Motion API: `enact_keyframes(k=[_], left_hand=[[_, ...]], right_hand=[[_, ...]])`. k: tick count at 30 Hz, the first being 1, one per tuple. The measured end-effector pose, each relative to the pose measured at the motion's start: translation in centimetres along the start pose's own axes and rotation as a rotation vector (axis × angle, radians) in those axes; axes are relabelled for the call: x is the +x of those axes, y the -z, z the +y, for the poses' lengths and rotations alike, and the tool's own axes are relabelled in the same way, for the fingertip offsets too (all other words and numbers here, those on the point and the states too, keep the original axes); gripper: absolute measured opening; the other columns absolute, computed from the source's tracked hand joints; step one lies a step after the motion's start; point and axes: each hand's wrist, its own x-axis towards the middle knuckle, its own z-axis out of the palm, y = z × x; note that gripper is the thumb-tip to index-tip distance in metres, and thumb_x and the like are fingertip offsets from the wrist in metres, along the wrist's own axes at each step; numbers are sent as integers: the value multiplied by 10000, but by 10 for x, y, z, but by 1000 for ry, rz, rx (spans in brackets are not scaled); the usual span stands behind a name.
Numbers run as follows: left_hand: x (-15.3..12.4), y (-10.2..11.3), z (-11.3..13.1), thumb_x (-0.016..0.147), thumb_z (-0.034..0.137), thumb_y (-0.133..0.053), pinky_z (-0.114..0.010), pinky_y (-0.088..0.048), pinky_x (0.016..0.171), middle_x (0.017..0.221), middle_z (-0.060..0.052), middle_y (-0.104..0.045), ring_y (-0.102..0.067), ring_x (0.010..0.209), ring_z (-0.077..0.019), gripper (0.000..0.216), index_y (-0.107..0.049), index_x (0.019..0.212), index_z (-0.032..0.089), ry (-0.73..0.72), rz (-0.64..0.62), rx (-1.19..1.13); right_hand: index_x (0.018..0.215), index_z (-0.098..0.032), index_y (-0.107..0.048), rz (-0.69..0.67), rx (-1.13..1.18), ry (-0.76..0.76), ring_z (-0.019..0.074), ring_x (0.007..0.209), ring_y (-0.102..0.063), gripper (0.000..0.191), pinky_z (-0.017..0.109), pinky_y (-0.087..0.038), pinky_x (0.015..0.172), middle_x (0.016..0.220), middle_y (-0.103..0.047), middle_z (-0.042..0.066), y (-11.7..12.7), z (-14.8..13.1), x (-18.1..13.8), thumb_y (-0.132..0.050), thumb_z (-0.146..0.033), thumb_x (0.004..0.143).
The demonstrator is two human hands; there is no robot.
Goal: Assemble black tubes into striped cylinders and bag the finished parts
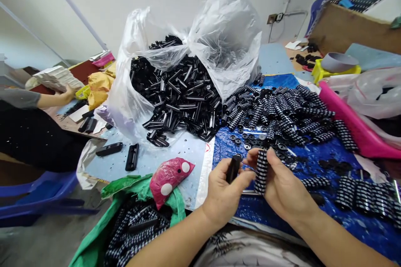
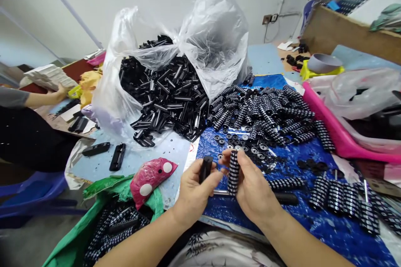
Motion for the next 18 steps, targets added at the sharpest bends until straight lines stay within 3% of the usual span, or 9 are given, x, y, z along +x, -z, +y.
enact_keyframes(k=[2, 4, 6, 8, 10, 12, 16, 18], left_hand=[[4, -6, -3, 699, 400, -858, -256, -440, 672, 801, -1, -645, -533, 699, -127, 343, -690, 889, 170, -14, -34, 20], [7, -8, -3, 713, 416, -840, -257, -416, 661, 740, 8, -598, -490, 690, -126, 325, -693, 837, 154, -5, -48, 40], [7, -5, 1, 743, 444, -809, -250, -388, 625, 703, 15, -562, -447, 652, -111, 331, -682, 811, 146, 29, -44, 22], [6, 1, 7, 733, 442, -820, -244, -381, 617, 710, 16, -562, -442, 646, -105, 344, -678, 830, 143, 69, -50, -23], [3, 8, 12, 715, 434, -839, -237, -369, 603, 698, 21, -547, -429, 636, -97, 357, -670, 827, 140, 96, -72, -32], [0, 12, 14, 704, 467, -846, -229, -342, 575, 659, 34, -504, -398, 611, -87, 388, -647, 780, 142, 113, -81, -9], [-1, 11, 10, 825, 709, -615, -246, -294, 507, 587, 41, -442, -362, 536, -93, 549, -597, 747, 166, 127, -11, -5], [-1, 8, 7, 868, 752, -501, -260, -293, 503, 585, 34, -445, -364, 532, -105, 593, -577, 742, 177, 108, 31, 17]], right_hand=[[972, -237, -712, 2, -53, 16, 234, 934, -684, 495, 363, -596, 822, 1002, -718, 73, 0, 5, 2, -609, -702, 835], [1141, -253, -688, -72, -199, 80, 276, 1126, -659, 525, 420, -567, 947, 1199, -696, 97, 6, 10, 3, -550, -691, 884], [1398, -294, -538, -174, -448, 315, 314, 1355, -520, 668, 470, -507, 1055, 1463, -551, 104, 19, 12, 5, -648, -654, 846], [1549, -339, -333, -292, -763, 640, 346, 1495, -323, 962, 523, -430, 1136, 1643, -308, 96, 34, 11, 7, -809, -561, 743], [1583, -346, -257, -399, -1018, 900, 347, 1509, -294, 1048, 538, -395, 1168, 1667, -245, 98, 45, 8, 9, -860, -422, 729], [1578, -328, -281, -451, -1130, 1025, 323, 1457, -401, 944, 515, -424, 1159, 1612, -357, 112, 50, 5, 9, -809, -317, 795], [1581, -262, -289, -408, -1145, 1101, 340, 1369, -509, 955, 507, -491, 1112, 1520, -475, 146, 47, 5, 6, -804, -332, 780], [1595, -237, -263, -391, -1166, 1129, 347, 1347, -528, 982, 508, -508, 1094, 1494, -499, 158, 44, 6, 3, -798, -350, 779]])
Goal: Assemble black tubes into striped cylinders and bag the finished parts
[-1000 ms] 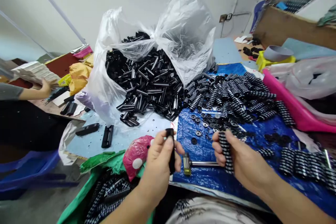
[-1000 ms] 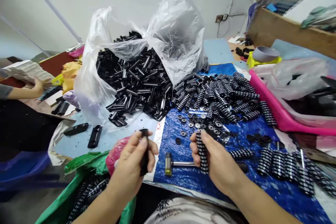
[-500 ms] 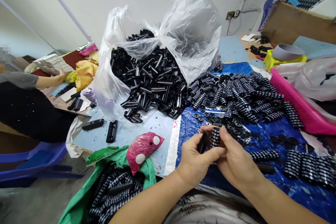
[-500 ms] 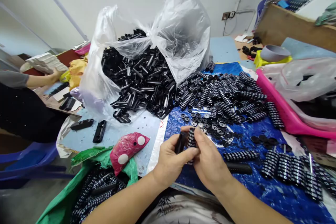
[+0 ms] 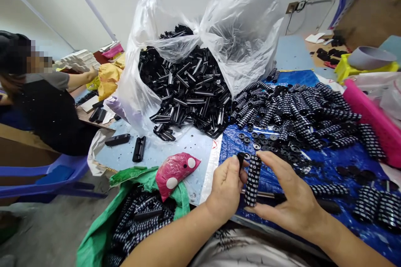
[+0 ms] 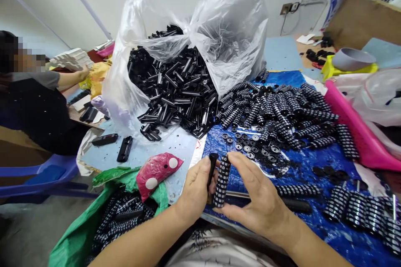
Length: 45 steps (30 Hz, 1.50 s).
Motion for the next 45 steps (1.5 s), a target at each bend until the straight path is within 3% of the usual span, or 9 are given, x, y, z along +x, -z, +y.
enact_keyframes(k=[5, 10, 15, 20, 29, 32, 36, 40, 45], left_hand=[[0, -5, -6, 896, 723, -489, -285, -380, 665, 716, 0, -493, -413, 703, -147, 571, -524, 698, 189, -122, 42, 121], [0, -6, -13, 923, 725, -420, -283, -388, 663, 729, 1, -512, -434, 678, -145, 571, -594, 824, 190, -58, 73, 105], [-2, -10, -9, 876, 658, -595, -275, -434, 757, 801, -19, -594, -510, 788, -159, 487, -663, 825, 178, -77, 29, -14], [1, -2, 2, 681, 572, -839, -256, -460, 681, 790, -17, -650, -554, 696, -122, 521, -745, 978, 154, 167, -103, -273], [11, 22, -7, 577, 546, -894, -277, -505, 600, 765, -27, -671, -646, 626, -155, 593, -684, 956, 141, 367, -202, -236], [16, 32, -13, 718, 496, -806, -293, -507, 663, 779, -14, -663, -638, 664, -153, 433, -663, 949, 159, 130, -133, -64], [25, 61, -10, 867, 323, -658, -332, -467, 828, 931, -60, -708, -640, 882, -205, 192, -701, 976, 171, -257, -30, 597], [33, 82, -4, 789, 327, -746, -311, -422, 734, 855, -39, -678, -605, 813, -206, 178, -740, 894, 182, -167, -125, 1001], [42, 82, -9, 671, 442, -828, -253, -299, 531, 602, 61, -509, -466, 566, -129, 326, -696, 823, 185, 58, -242, 875]], right_hand=[[1586, -234, -268, -17, 20, -42, 354, 1361, -506, 955, 519, -525, 1070, 1513, -459, 170, -3, -5, -2, -780, -379, 794], [1595, -228, -260, 39, -14, -43, 334, 1338, -538, 985, 487, -511, 1098, 1474, -515, 151, -2, -7, -7, -805, -366, 786], [1606, -232, -232, 29, -3, 26, 305, 1370, -517, 941, 466, -499, 1117, 1501, -502, 143, 1, -10, -4, -768, -283, 834], [1602, -193, -243, -25, -36, 34, 292, 1412, -470, 887, 442, -471, 1145, 1544, -456, 157, 0, -6, -5, -730, -242, 863], [1575, -114, -267, -93, -139, 45, 335, 1412, -453, 861, 520, -464, 1119, 1525, -453, 220, -11, -4, -18, -714, -361, 883], [1507, -75, -367, -137, -216, 27, 353, 1344, -515, 768, 519, -494, 1067, 1443, -527, 234, -8, 2, -31, -678, -436, 904], [1112, -188, -629, -221, -345, -11, 224, 877, -690, 206, 377, -569, 795, 976, -698, 80, 2, 11, -54, -527, -328, 1001], [1073, -186, -606, -127, -338, -86, 169, 760, -673, 199, 300, -540, 726, 897, -670, 56, 12, 9, -52, -461, -315, 1030], [1146, -199, -594, -28, -337, -78, 163, 749, -676, 180, 279, -523, 706, 907, -687, 51, 3, 4, -25, -470, -255, 1028]])
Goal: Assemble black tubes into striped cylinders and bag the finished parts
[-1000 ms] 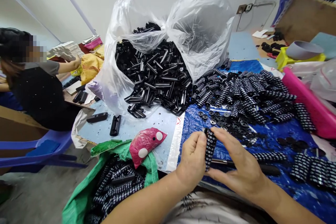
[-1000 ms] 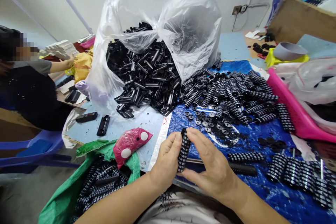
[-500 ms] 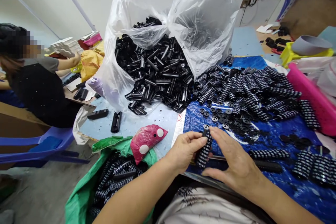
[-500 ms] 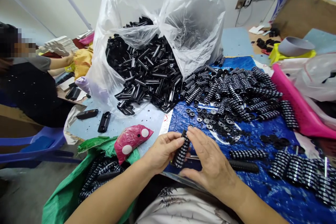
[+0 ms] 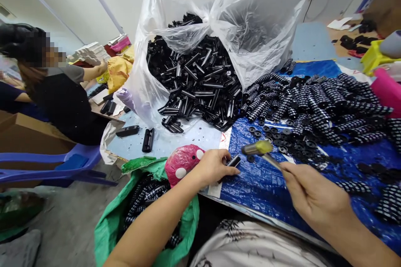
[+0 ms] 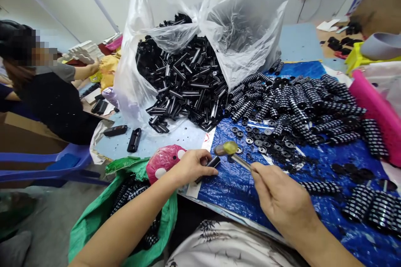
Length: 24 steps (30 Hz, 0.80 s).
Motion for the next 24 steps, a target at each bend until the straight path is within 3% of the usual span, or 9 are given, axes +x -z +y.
enact_keyframes(k=[4, 9, 14, 18, 20, 21, 23, 24], left_hand=[[7, -2, -1, 631, 407, -844, -243, -268, 524, 597, 76, -479, -414, 553, -108, 328, -647, 768, 183, -17, -3, -53], [16, 5, -1, 582, 375, -866, -246, -289, 540, 602, 71, -493, -427, 581, -116, 350, -595, 704, 190, -41, -61, 7], [21, 0, 5, 589, 418, -876, -246, -293, 549, 628, 72, -492, -441, 611, -124, 407, -556, 716, 200, -16, -80, 126], [6, 12, 14, 670, 340, -807, -255, -314, 571, 684, 46, -541, -469, 639, -136, 270, -622, 802, 194, -33, -39, 283], [-14, 38, 13, 678, 304, -786, -254, -320, 566, 694, 37, -565, -468, 625, -128, 219, -653, 810, 191, -76, -136, 302], [-27, 55, 10, 674, 310, -791, -254, -322, 557, 680, 37, -569, -461, 605, -121, 212, -668, 800, 192, -101, -238, 285], [-52, 90, 1, 648, 375, -834, -254, -341, 535, 624, 44, -571, -462, 554, -112, 272, -712, 814, 198, -67, -558, 154], [-62, 105, -4, 632, 415, -848, -257, -366, 537, 607, 40, -577, -478, 545, -117, 314, -735, 829, 198, -27, -619, 75]], right_hand=[[1114, -198, -622, -145, -88, 65, 168, 658, -655, 182, 295, -501, 625, 819, -676, 32, -5, -7, 11, -487, -281, 1025], [1274, -167, -566, -15, 196, 190, 176, 840, -699, 294, 281, -547, 784, 983, -721, 82, 6, -20, 14, -495, -147, 990], [1089, -164, -661, -225, 154, 271, 158, 668, -662, 189, 266, -544, 637, 774, -685, 40, -5, -31, 3, -494, -192, 1004], [1124, -157, -666, -277, 229, 282, 146, 724, -679, 210, 246, -553, 673, 834, -706, 49, -6, -23, -6, -500, -194, 1001], [1144, -171, -664, -239, 260, 265, 140, 770, -692, 211, 235, -560, 728, 887, -724, 49, -1, -14, -9, -517, -208, 998], [1132, -179, -672, -203, 247, 250, 142, 787, -699, 203, 239, -562, 760, 908, -731, 48, 1, -9, -11, -528, -227, 997], [1078, -193, -693, -128, 171, 211, 154, 792, -709, 200, 262, -564, 789, 924, -740, 44, 2, -1, -15, -533, -283, 1000], [1046, -201, -702, -102, 124, 189, 161, 779, -710, 214, 279, -566, 777, 919, -741, 42, 2, 1, -16, -524, -312, 1005]])
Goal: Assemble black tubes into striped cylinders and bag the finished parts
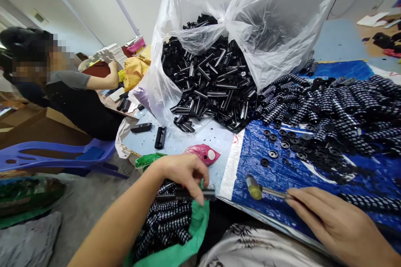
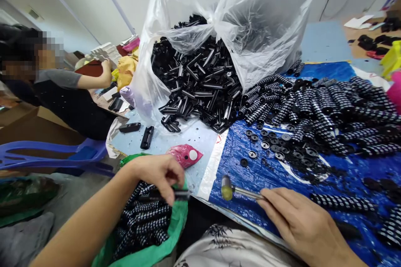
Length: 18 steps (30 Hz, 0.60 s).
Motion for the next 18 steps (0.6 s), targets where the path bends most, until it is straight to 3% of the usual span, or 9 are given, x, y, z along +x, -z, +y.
enact_keyframes(k=[1, 2, 5, 7, 9, 13, 18], left_hand=[[-13, 5, -6, 647, 429, -839, -262, -402, 555, 627, 26, -610, -517, 561, -129, 318, -752, 851, 200, 8, 9, -43], [-21, 10, -12, 692, 434, -807, -269, -437, 582, 656, 11, -641, -555, 588, -141, 289, -761, 862, 205, 30, 113, -18], [-18, 29, -32, 851, 279, -632, -314, -498, 765, 876, -55, -712, -643, 821, -191, 150, -752, 907, 210, 155, 692, 358], [-4, 46, -45, 854, 141, -551, -362, -466, 893, 998, -99, -696, -617, 994, -235, 201, -731, 925, 197, 277, 945, 589], [9, 65, -59, 802, 76, -565, -387, -426, 941, 1011, -124, -681, -581, 1062, -271, 196, -712, 872, 185, 357, 985, 667], [25, 94, -77, 769, 114, -641, -330, -422, 845, 808, -73, -661, -597, 920, -245, 112, -663, 705, 203, 380, 927, 729], [46, 92, -68, 864, 174, -573, -334, -401, 780, 823, -78, -654, -596, 853, -240, 176, -631, 700, 198, 306, 940, 800]], right_hand=[[1014, -208, -705, 12, -42, -21, 168, 759, -708, 235, 295, -567, 750, 907, -738, 40, -2, 2, -1, -511, -340, 1009], [989, -213, -704, 17, -74, -39, 173, 739, -703, 259, 308, -566, 718, 892, -734, 39, -4, 2, -2, -497, -366, 1012], [951, -210, -690, 6, -106, -57, 186, 717, -690, 295, 328, -567, 665, 860, -717, 49, -12, 2, 0, -485, -413, 1010], [962, -204, -686, -10, -104, -47, 192, 729, -692, 295, 336, -574, 675, 867, -714, 57, -15, 2, 2, -494, -423, 1004], [987, -209, -689, -33, -87, -50, 194, 756, -700, 277, 336, -580, 703, 895, -719, 57, -14, 4, 3, -505, -415, 1000], [1039, -231, -696, -77, -4, -120, 181, 798, -713, 218, 315, -583, 740, 935, -733, 40, -8, 16, 7, -545, -379, 985], [1012, -235, -705, -140, 60, -275, 190, 813, -727, 233, 318, -568, 755, 954, -764, 41, -2, 48, 49, -523, -378, 982]])
